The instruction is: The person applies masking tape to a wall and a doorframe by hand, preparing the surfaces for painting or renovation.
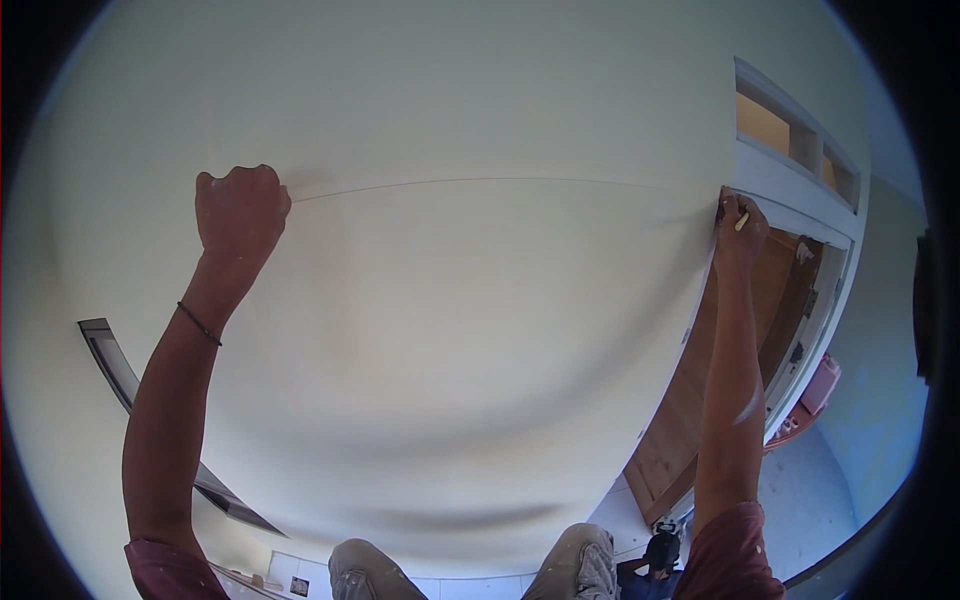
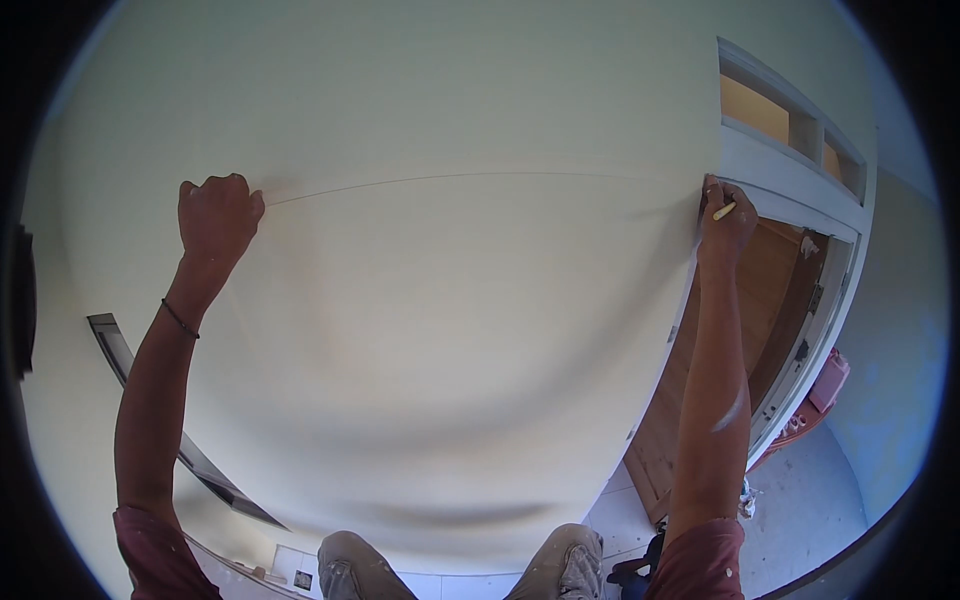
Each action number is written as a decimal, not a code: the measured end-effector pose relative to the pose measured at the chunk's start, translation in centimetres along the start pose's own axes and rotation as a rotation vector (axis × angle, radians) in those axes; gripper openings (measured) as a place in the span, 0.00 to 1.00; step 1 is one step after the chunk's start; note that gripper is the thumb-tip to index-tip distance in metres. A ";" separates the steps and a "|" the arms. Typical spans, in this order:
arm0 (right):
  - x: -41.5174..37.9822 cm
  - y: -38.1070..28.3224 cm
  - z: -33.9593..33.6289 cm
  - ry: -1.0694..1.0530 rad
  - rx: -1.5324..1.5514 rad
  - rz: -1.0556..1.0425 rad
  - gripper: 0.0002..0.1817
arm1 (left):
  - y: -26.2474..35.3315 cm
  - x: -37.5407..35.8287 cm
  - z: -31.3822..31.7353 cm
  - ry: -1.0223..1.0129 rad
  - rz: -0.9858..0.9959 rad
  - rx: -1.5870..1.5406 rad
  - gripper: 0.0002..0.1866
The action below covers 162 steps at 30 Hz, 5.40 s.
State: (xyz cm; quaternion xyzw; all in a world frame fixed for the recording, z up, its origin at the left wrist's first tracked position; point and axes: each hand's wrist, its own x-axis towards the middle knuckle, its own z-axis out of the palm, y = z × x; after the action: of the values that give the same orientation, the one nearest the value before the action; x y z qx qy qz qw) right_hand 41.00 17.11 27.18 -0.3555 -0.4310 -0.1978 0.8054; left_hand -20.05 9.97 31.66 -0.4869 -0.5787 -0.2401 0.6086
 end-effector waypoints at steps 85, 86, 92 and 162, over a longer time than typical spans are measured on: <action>-23.0 -20.3 17.1 -0.197 -0.333 -0.444 0.35 | -0.1 0.5 0.0 -0.029 -0.041 -0.071 0.17; -23.3 -20.6 17.2 -0.213 -0.319 -0.437 0.35 | 0.1 0.4 0.0 -0.026 -0.040 -0.071 0.17; -25.4 -23.0 19.6 -0.243 -0.285 -0.530 0.38 | 0.5 0.6 -0.3 -0.045 -0.048 -0.081 0.14; -30.6 -29.3 24.8 -0.374 -0.325 -0.687 0.43 | -15.6 -1.5 3.3 -0.523 -0.134 -0.102 0.30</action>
State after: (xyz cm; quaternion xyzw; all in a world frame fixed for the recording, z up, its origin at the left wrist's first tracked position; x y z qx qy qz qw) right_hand -7.88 16.30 22.69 -0.3433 -0.6265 -0.4522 0.5340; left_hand -35.33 6.01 34.67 -0.5231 -0.7343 -0.1746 0.3959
